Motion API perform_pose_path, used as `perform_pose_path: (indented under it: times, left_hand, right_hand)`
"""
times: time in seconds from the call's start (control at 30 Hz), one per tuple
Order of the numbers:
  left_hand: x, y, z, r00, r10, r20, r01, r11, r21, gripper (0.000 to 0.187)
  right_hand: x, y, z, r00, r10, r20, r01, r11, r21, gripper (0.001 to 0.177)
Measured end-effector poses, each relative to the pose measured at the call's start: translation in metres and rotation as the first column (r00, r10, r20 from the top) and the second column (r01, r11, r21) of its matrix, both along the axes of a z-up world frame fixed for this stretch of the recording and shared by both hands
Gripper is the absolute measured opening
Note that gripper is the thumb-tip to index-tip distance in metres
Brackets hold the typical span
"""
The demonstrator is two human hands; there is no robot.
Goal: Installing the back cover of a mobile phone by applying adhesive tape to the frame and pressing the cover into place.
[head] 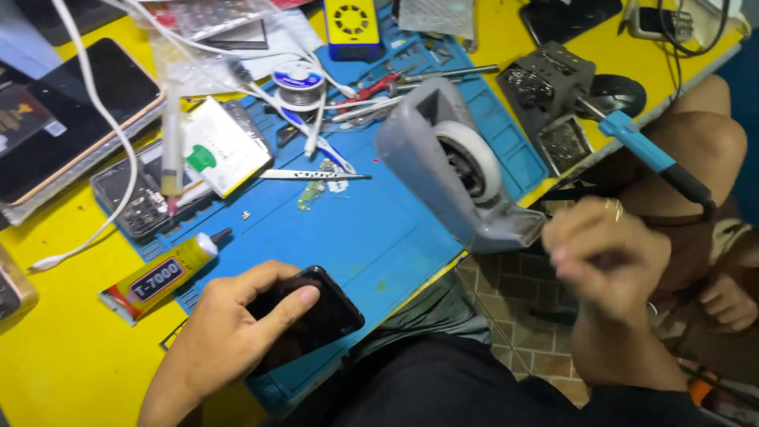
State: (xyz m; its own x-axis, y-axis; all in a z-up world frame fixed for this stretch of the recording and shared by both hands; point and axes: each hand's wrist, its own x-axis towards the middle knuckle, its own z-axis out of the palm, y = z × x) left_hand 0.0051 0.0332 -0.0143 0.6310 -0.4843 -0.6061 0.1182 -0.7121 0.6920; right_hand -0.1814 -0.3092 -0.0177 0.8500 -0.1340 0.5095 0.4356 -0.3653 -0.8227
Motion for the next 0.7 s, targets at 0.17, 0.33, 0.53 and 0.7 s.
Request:
perform_pose_path:
  times: [0.17, 0.33, 0.53, 0.7]
  left_hand:
    - [-0.003, -0.023, 0.013, 0.99, -0.136, -0.043, 0.14, 0.986, 0.096, 0.027]
    - [-0.002, -0.032, 0.014, 0.985, -0.15, -0.086, 0.158, 0.982, 0.099, 0.028]
    - [-0.002, -0.028, 0.001, 0.992, -0.105, -0.072, 0.104, 0.995, -0.007, 0.026]
    - [-0.002, -0.026, -0.007, 0.991, -0.125, -0.048, 0.123, 0.992, -0.04, 0.025]
  right_hand:
    - [0.001, -0.052, -0.026, 0.945, -0.175, -0.277, 0.1, 0.959, -0.266, 0.036]
    - [0.011, -0.067, -0.031, 0.922, 0.07, -0.381, -0.133, 0.981, -0.143, 0.032]
    - [0.021, -0.062, -0.008, 0.926, 0.134, -0.352, -0.206, 0.963, -0.176, 0.011]
    - [0.006, -0.045, 0.001, 0.935, -0.01, -0.353, -0.073, 0.972, -0.223, 0.007]
